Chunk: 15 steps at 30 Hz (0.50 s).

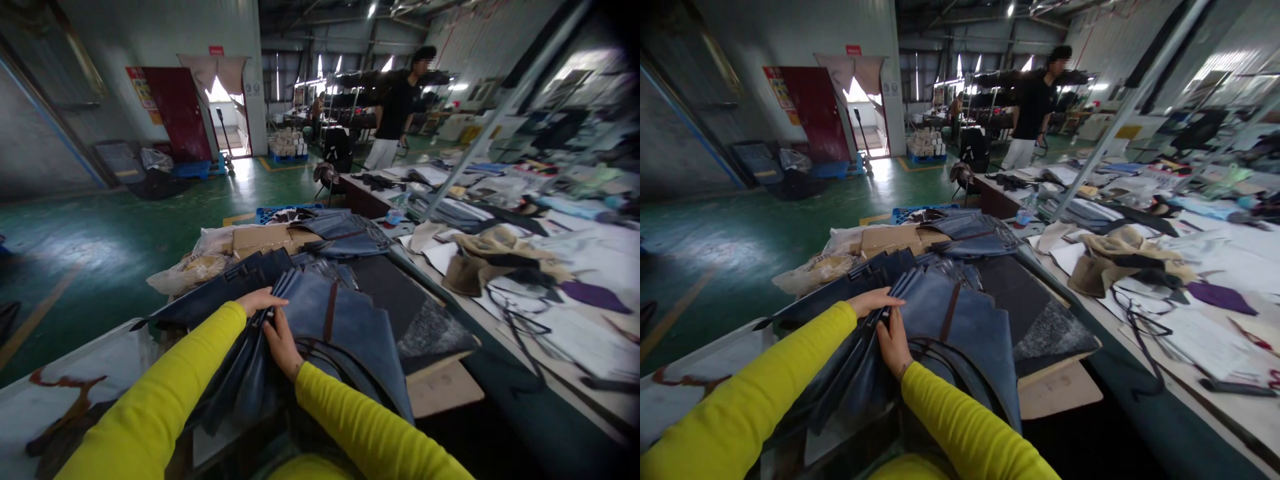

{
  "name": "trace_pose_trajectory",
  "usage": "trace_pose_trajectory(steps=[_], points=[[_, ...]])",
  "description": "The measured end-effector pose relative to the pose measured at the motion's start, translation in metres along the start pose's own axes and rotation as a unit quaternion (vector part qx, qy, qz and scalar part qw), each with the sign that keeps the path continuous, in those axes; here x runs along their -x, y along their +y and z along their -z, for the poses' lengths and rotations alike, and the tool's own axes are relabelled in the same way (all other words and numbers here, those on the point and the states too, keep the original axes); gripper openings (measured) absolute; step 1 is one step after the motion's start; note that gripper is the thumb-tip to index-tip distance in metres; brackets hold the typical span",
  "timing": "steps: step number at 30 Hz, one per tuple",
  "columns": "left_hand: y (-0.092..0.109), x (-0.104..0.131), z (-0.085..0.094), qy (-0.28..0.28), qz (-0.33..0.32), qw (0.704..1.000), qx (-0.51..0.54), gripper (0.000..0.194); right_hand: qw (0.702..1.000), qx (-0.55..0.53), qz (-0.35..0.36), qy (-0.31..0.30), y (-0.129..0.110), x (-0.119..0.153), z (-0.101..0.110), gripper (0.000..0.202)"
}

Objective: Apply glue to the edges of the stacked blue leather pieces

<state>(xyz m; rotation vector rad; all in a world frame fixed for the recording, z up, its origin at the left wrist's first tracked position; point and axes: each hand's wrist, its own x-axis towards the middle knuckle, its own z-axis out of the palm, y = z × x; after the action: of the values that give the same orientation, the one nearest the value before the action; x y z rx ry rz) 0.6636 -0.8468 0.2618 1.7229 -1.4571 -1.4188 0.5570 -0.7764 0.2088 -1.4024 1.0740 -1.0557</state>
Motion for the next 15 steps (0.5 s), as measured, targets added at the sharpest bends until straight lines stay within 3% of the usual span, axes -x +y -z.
trace_pose_trajectory(steps=[3,5,6,8,9,10,12,13,15], points=[[-0.026,-0.008,-0.007,0.045,0.033,0.995,-0.081,0.033,0.98,0.084,0.0,-0.178,-0.001,0.017,0.018,0.06],[-0.038,-0.013,-0.012,0.064,0.038,0.99,-0.117,0.034,0.961,0.119,0.02,-0.248,-0.012,0.019,0.06,0.047],[-0.042,-0.015,-0.014,0.068,0.034,0.989,-0.128,0.035,0.962,0.127,0.04,-0.239,-0.016,0.018,0.089,0.04],[-0.046,-0.015,-0.017,0.067,0.017,0.988,-0.141,0.036,0.984,0.153,0.048,-0.071,-0.015,0.016,0.159,0.04],[-0.047,-0.013,-0.018,0.066,0.003,0.987,-0.145,0.036,0.987,0.157,0.018,0.026,-0.008,0.017,0.196,0.046],[-0.046,-0.01,-0.019,0.064,-0.015,0.987,-0.149,0.037,0.979,0.155,-0.033,0.124,0.002,0.02,0.23,0.054],[-0.042,0.001,-0.022,0.062,-0.056,0.984,-0.159,0.04,0.946,0.102,-0.186,0.245,0.03,0.033,0.283,0.071],[-0.04,0.009,-0.025,0.063,-0.073,0.982,-0.164,0.042,0.933,0.032,-0.263,0.242,0.044,0.043,0.299,0.071],[-0.035,0.027,-0.032,0.06,-0.116,0.974,-0.184,0.047,0.895,-0.123,-0.393,0.169,0.067,0.064,0.307,0.066]])
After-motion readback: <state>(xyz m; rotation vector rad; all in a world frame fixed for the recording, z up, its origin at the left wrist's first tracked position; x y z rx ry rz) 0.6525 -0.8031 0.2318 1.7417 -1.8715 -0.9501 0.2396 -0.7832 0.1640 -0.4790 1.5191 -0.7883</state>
